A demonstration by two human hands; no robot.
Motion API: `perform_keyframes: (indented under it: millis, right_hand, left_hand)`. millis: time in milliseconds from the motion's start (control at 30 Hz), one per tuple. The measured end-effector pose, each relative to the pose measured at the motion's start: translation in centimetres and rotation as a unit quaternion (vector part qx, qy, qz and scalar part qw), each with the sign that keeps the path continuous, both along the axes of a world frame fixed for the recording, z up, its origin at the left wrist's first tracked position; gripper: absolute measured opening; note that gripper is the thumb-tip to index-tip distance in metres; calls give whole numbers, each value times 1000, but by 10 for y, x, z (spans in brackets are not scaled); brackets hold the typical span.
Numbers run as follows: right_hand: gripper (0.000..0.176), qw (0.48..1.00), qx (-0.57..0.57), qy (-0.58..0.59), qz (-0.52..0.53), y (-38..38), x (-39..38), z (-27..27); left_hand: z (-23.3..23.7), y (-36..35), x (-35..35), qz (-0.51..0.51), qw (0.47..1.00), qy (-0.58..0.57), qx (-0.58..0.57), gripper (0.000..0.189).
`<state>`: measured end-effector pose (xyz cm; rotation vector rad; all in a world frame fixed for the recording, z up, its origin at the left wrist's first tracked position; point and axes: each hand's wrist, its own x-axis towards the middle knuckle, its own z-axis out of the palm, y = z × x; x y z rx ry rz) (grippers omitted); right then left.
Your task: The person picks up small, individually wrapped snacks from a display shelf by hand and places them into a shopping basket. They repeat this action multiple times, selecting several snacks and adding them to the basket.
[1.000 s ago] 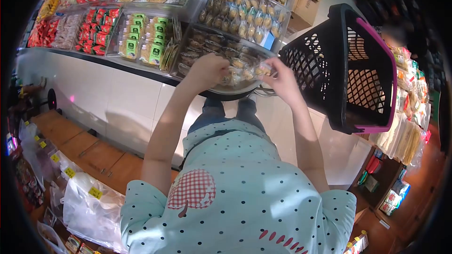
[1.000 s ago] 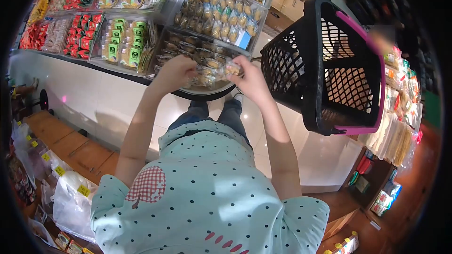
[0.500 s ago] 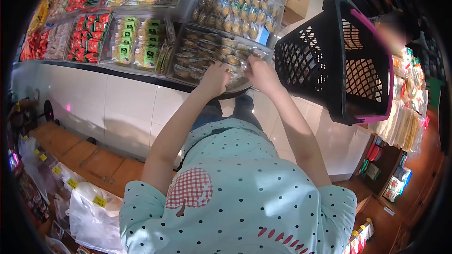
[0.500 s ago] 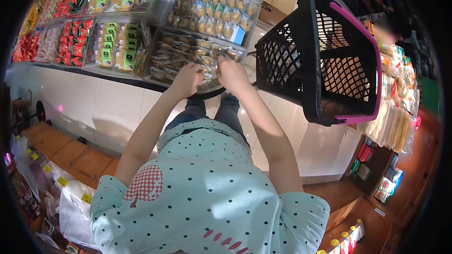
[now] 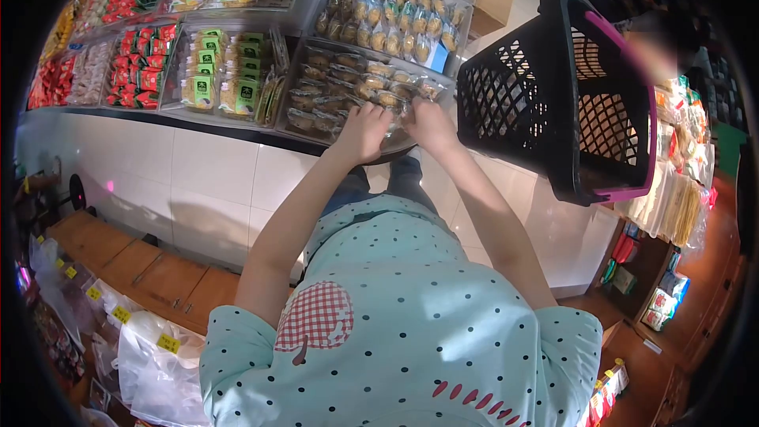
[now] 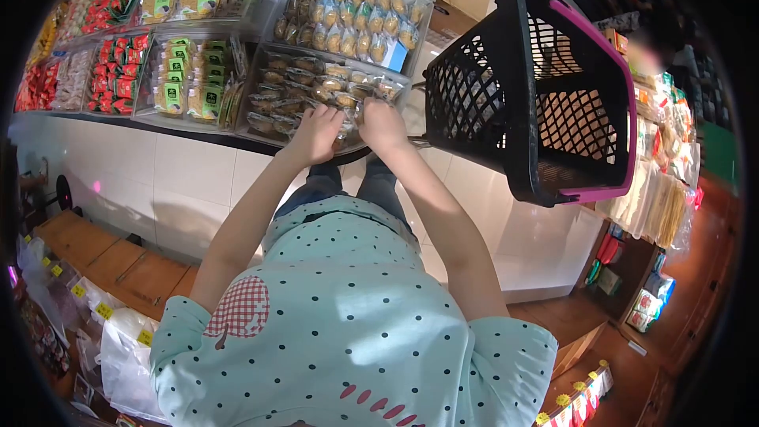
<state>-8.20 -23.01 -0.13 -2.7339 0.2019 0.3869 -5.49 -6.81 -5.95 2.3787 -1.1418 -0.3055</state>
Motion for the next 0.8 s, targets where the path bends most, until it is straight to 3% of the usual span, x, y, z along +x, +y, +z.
perform_keyframes:
  millis: [233, 333, 500, 667, 800]
  right_hand:
    - [13, 997, -63, 44, 6, 4, 1, 2]
    - [13, 996, -64, 58, 20, 1, 4, -2]
    - [15, 994, -65, 65, 56, 2, 9, 2]
    - [16, 981, -124, 103, 107, 17, 14, 13]
    - [12, 981, -100, 102, 132, 15, 10, -21]
  left_hand:
    - [-3, -3, 4, -46, 998, 2, 38, 32]
    - [-4, 1, 2, -43, 999, -10, 3, 30]
    - [8, 1, -1, -16, 999, 19, 39, 28]
    - [11, 6, -1, -6, 999, 33, 26, 26]
    - [13, 10, 0, -13, 998, 53, -6, 26]
